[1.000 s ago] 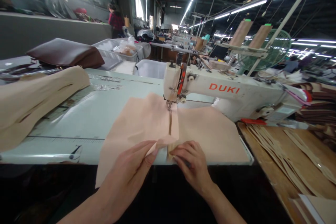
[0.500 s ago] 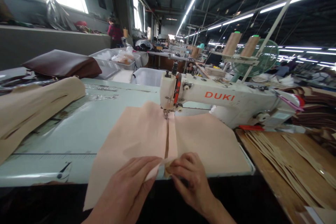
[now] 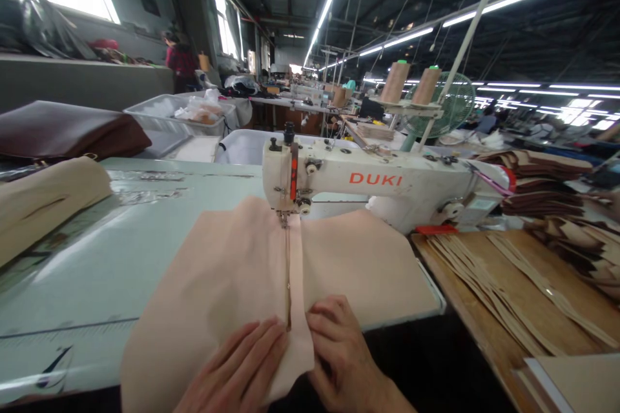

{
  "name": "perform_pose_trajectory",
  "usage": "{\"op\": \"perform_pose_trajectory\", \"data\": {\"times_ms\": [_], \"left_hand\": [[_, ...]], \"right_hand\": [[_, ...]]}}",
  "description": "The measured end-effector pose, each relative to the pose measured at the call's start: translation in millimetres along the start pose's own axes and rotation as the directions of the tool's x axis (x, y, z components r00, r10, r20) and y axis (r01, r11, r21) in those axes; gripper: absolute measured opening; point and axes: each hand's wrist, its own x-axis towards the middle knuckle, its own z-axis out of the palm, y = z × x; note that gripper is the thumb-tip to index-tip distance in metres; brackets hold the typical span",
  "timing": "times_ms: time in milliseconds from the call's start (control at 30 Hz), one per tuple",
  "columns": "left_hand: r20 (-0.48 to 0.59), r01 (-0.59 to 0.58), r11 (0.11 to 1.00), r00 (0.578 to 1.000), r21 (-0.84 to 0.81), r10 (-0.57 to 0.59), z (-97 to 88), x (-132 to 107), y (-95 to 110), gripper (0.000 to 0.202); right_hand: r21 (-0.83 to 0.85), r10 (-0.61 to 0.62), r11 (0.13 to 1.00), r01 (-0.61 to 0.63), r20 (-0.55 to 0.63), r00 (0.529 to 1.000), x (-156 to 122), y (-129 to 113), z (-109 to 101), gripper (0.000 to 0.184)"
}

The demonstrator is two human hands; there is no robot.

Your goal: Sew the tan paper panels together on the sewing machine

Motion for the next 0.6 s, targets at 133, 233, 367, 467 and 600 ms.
{"op": "perform_pose_trajectory", "data": {"times_ms": [133, 233, 367, 467, 600], "left_hand": [[0.039, 0.016, 1.000, 0.999, 0.002, -0.016, 3.4, -2.3, 0.6, 0.040], [0.059, 0.017, 1.000, 0.998, 0.000, -0.017, 4.9, -4.2, 1.3, 0.040], [0.106, -0.013, 1.000, 0.994, 0.021, 0.010, 6.8, -3.5, 1.2, 0.040], [0.119, -0.053, 0.997, 0.992, 0.047, 0.047, 6.9, -0.8, -2.7, 0.036], [0.082, -0.142, 0.989, 0.987, 0.030, 0.139, 11.0, -2.4, -11.5, 0.036]], "right_hand": [[0.022, -0.008, 1.000, 0.008, 0.002, 1.000, 1.8, 0.1, -1.3, 0.026], [0.035, -0.005, 0.999, 0.005, 0.001, 1.000, 2.4, 0.6, -1.0, 0.029], [0.076, 0.019, 0.997, -0.019, 0.009, 1.000, 3.3, 2.0, -4.2, 0.032], [0.134, 0.117, 0.985, -0.111, -0.037, 0.992, 9.3, 2.3, -12.7, 0.030], [0.001, 0.239, 0.971, -0.239, -0.030, 0.971, 24.0, 1.2, -14.3, 0.032]]}}
